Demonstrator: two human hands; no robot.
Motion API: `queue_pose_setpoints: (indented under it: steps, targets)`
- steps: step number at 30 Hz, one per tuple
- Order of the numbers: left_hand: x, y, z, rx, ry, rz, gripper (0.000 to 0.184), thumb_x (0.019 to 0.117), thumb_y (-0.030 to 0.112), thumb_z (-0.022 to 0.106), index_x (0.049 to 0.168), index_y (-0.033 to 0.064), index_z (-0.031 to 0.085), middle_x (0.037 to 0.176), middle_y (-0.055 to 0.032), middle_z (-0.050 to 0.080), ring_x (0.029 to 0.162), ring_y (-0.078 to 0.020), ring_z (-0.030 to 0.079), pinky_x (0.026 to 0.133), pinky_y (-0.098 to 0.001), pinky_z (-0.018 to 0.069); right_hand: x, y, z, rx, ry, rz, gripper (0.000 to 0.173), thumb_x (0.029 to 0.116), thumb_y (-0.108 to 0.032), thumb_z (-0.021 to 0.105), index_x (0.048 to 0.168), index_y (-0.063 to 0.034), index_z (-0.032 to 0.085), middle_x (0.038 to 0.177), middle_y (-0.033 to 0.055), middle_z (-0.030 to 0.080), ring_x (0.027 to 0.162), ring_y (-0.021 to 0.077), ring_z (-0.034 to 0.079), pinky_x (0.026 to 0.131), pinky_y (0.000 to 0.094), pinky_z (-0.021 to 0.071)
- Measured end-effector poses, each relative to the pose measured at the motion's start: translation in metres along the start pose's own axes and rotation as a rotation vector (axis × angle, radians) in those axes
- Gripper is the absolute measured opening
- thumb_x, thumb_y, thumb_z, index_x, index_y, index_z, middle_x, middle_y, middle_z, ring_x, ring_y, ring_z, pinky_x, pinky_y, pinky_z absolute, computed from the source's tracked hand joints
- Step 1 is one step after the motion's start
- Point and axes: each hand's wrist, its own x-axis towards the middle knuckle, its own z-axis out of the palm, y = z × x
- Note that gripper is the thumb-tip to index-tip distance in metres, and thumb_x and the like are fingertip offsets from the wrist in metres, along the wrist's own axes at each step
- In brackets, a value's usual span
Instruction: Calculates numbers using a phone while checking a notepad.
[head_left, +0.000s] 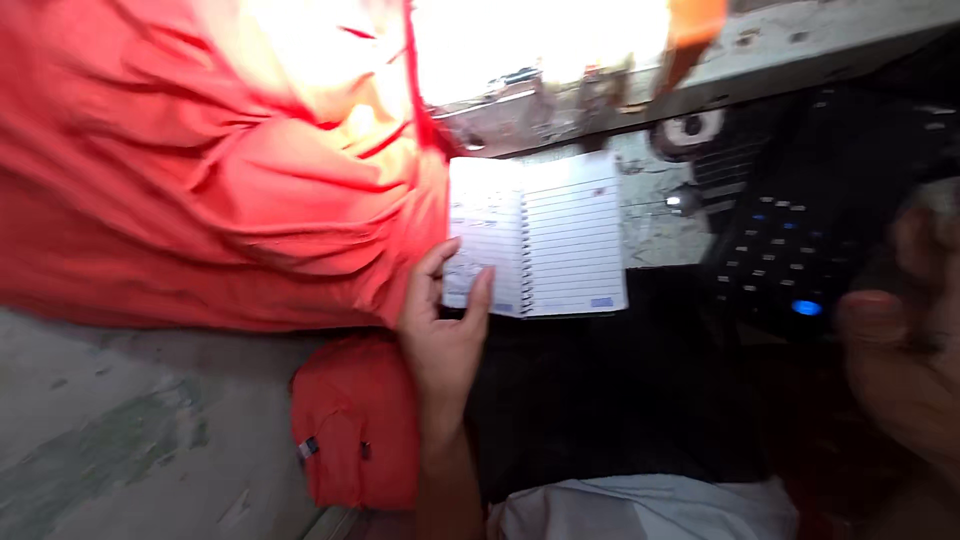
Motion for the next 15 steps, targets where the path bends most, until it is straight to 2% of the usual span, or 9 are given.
queue_pose_setpoints:
  steps: [2,3,4,6,7,8,9,11,15]
  targets:
    - [0.004,-0.002,-0.002,-0.007,-0.054,-0.001,0.034,0.0902,0.006,0.074,0.123,0.0016,0.064,0.108,0.0017,0.073,0.084,-0.0016,0.071,0.072,-0.0196,0.0608,0.001,-0.005,0.002,-0.026,0.112,-0.050,0.076,0.1087,-0.049,0.040,0.161,0.0026,0.021,0.155,0.0297,0.043,0.131,0.0230,0.056,0.104,0.0327,0.0480]
    - [0.006,-0.003,-0.003,-0.017,-0.059,-0.007,0.032,0.0903,0.005,0.073,0.121,0.0015,0.064,0.105,0.0041,0.073,0.081,0.0008,0.070,0.070,-0.0174,0.0601,0.001,-0.006,0.003,-0.064,0.167,-0.087,0.070,0.1094,-0.045,0.041,0.158,0.0046,0.030,0.154,0.0292,0.044,0.135,0.0258,0.054,0.107,0.0354,0.0469]
    - [0.008,-0.004,-0.004,-0.029,-0.058,-0.018,0.030,0.0905,0.005,0.072,0.120,0.0010,0.064,0.102,0.0060,0.073,0.077,0.0025,0.069,0.068,-0.0155,0.0591,0.000,-0.006,0.004,-0.114,0.225,-0.129,0.064,0.1095,-0.043,0.041,0.152,0.0043,0.041,0.153,0.0288,0.046,0.133,0.0274,0.056,0.104,0.0361,0.0488]
    - [0.012,-0.006,-0.009,-0.051,-0.070,-0.053,0.027,0.0930,0.006,0.068,0.119,0.0034,0.063,0.096,0.0115,0.071,0.073,0.0049,0.066,0.064,-0.0131,0.0565,-0.003,-0.006,0.004,-0.165,0.296,-0.196,0.055,0.1088,-0.045,0.042,0.141,-0.0036,0.058,0.146,0.0249,0.050,0.109,0.0202,0.060,0.086,0.0279,0.0499]
    - [0.014,-0.006,-0.012,-0.068,-0.083,-0.080,0.024,0.0947,0.007,0.067,0.119,0.0064,0.063,0.092,0.0143,0.071,0.071,0.0054,0.066,0.063,-0.0127,0.0560,-0.004,-0.007,0.005,-0.173,0.307,-0.218,0.053,0.1081,-0.048,0.042,0.138,-0.0084,0.062,0.140,0.0223,0.050,0.095,0.0153,0.058,0.077,0.0239,0.0478]
    - [0.015,-0.006,-0.014,-0.093,-0.094,-0.106,0.022,0.0959,0.008,0.066,0.118,0.0087,0.064,0.089,0.0156,0.071,0.068,0.0046,0.066,0.060,-0.0132,0.0565,-0.004,-0.008,0.006,-0.170,0.305,-0.238,0.052,0.1075,-0.050,0.043,0.135,-0.0120,0.065,0.133,0.0201,0.049,0.084,0.0124,0.052,0.069,0.0221,0.0424]
    - [0.016,-0.007,-0.016,-0.118,-0.103,-0.125,0.020,0.0970,0.008,0.065,0.117,0.0094,0.065,0.087,0.0153,0.072,0.065,0.0032,0.067,0.056,-0.0143,0.0571,-0.004,-0.009,0.007,-0.180,0.294,-0.250,0.050,0.1072,-0.051,0.043,0.134,-0.0158,0.066,0.128,0.0174,0.048,0.082,0.0105,0.049,0.067,0.0208,0.0393]
    - [0.017,-0.007,-0.018,-0.151,-0.117,-0.151,0.020,0.0974,0.008,0.065,0.117,0.0101,0.065,0.088,0.0140,0.073,0.062,0.0013,0.068,0.051,-0.0156,0.0577,-0.001,-0.011,0.009,-0.218,0.284,-0.270,0.049,0.1075,-0.051,0.042,0.132,-0.0186,0.069,0.121,0.0147,0.049,0.082,0.0112,0.047,0.067,0.0221,0.0367]
    - [0.017,-0.008,-0.021,-0.178,-0.137,-0.178,0.021,0.0957,0.007,0.067,0.117,0.0112,0.066,0.088,0.0131,0.073,0.061,0.0001,0.069,0.048,-0.0168,0.0579,0.006,-0.013,0.006,-0.302,0.262,-0.302,0.050,0.1074,-0.052,0.042,0.124,-0.0185,0.074,0.119,0.0188,0.055,0.084,0.0188,0.050,0.069,0.0308,0.0388]
